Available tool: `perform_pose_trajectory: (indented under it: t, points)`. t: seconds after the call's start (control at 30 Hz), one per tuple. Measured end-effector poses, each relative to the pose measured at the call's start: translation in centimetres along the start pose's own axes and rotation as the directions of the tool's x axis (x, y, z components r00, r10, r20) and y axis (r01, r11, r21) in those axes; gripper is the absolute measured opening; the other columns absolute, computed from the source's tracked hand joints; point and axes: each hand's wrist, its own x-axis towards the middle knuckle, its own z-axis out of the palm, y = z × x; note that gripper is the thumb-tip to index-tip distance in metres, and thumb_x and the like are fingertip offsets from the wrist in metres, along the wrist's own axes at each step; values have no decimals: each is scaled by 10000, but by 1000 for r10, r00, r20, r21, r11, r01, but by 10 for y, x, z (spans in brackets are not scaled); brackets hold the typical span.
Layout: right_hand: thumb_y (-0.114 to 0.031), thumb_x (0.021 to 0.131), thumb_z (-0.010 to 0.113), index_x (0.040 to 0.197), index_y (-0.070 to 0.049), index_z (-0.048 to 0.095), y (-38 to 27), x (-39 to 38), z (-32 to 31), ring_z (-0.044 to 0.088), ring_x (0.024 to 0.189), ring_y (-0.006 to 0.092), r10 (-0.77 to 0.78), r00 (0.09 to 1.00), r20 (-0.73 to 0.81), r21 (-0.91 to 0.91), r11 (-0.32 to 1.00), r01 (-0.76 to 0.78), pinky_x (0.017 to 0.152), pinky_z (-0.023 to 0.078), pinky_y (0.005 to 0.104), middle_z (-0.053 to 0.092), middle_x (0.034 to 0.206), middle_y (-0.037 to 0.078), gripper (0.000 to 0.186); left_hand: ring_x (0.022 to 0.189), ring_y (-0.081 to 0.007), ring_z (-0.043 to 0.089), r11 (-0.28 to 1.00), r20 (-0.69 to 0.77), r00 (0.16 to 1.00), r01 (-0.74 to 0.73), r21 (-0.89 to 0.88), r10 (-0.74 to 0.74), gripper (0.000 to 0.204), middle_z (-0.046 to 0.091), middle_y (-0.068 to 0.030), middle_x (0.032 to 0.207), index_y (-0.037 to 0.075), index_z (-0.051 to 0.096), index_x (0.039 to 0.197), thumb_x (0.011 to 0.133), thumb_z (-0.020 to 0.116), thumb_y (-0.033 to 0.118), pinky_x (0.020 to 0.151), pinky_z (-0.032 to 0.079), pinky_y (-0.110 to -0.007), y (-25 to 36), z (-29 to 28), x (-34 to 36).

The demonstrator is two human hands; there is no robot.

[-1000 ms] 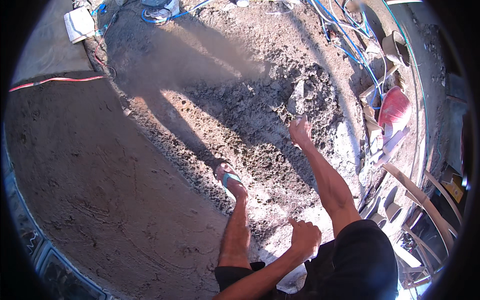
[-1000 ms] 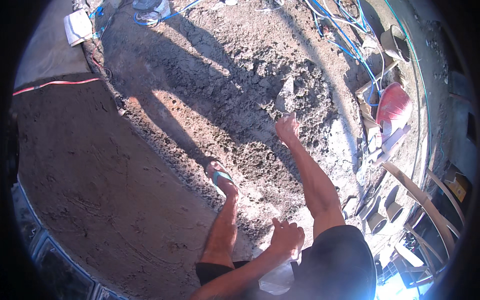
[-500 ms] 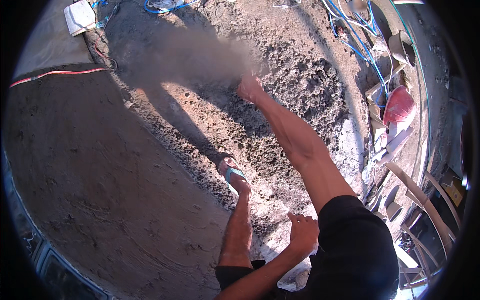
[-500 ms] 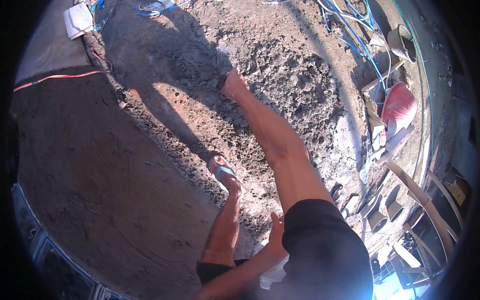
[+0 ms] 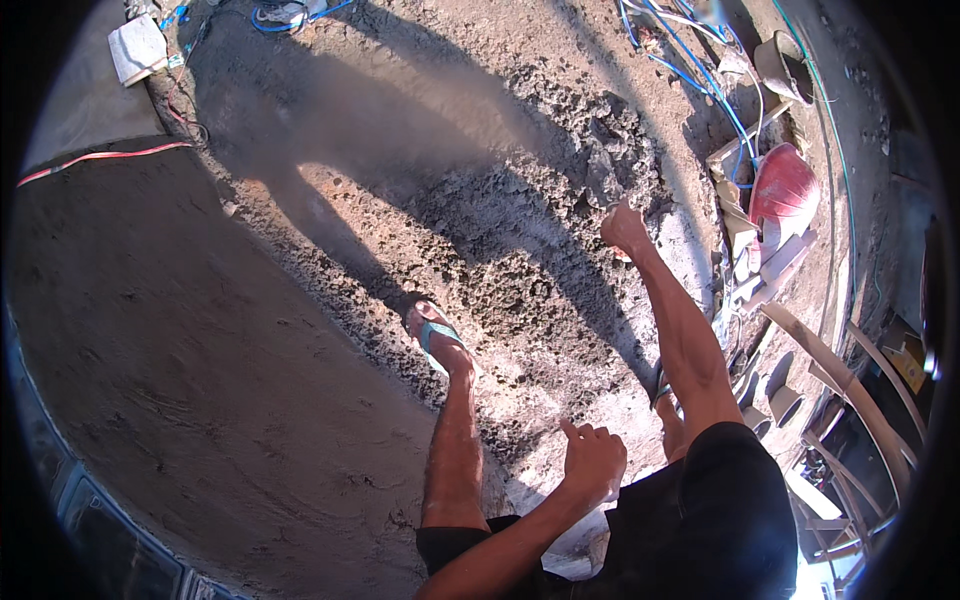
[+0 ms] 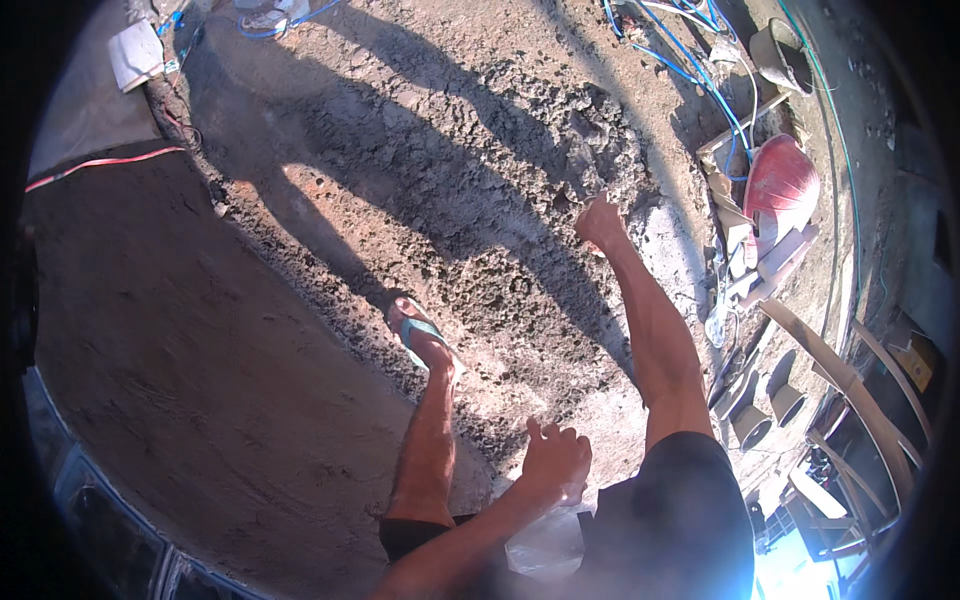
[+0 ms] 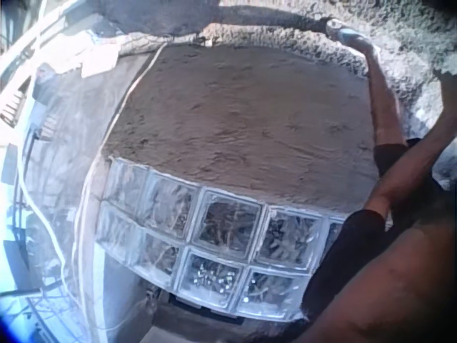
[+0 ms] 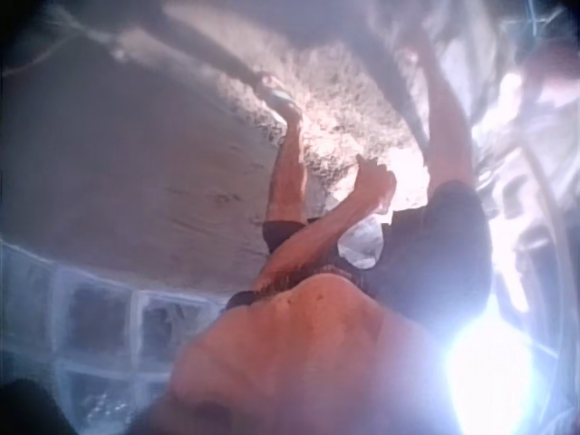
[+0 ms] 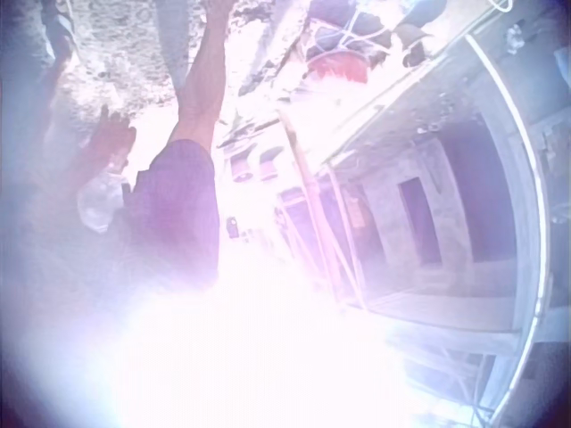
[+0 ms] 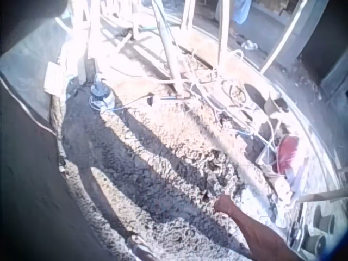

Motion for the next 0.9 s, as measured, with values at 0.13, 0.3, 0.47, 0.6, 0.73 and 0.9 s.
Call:
perform_pose_trajectory:
  t: [0.13,0.3,0.47,0.6,0.73,0.9]
  points:
    - [-242,872,501,1192,93,457,-39,-6,1,655,852,499,-90,993,-79,310,944,110,813,524,520,643,883,354,466,977,-311,613,995,154,988,-4,-96,19,388,644,-119,974,38,651,1039,719,699,253,982,312,-676,7,15,1]
    - [-276,879,522,1140,91,499,-93,-13,17,663,685,376,-186,967,-177,392,887,242,694,538,458,657,817,247,451,986,-338,608,999,64,998,-4,-41,7,426,648,-138,998,28,652,1094,741,695,263,977,297,-716,1,19,5]
    - [-291,871,531,1111,90,500,-53,-45,21,646,584,293,-52,995,-82,427,900,82,575,535,427,634,719,204,451,1003,-361,593,997,147,989,0,-81,12,420,635,-174,1033,17,647,1117,743,674,204,990,278,-732,6,9,6]
    - [-245,828,540,848,20,574,6,-30,-16,631,554,246,45,997,-56,341,940,-23,569,504,408,610,646,146,269,1000,-370,593,994,139,989,-28,-108,43,390,637,-169,1021,12,656,1071,732,674,206,982,277,-736,11,8,9]
    - [-275,870,549,1054,17,620,41,-10,-42,659,693,240,0,998,56,589,808,-33,643,520,380,676,733,162,353,1077,-326,576,999,245,969,-21,-29,27,599,617,-140,1082,40,600,1171,729,743,417,992,322,-664,11,11,16]
    - [-369,880,543,1011,-25,581,75,-19,-15,612,634,202,248,966,75,749,625,-218,597,490,379,625,718,139,370,1091,-336,575,1000,268,963,-15,10,12,613,622,-146,1084,32,601,1169,726,751,428,989,331,-673,13,5,20]
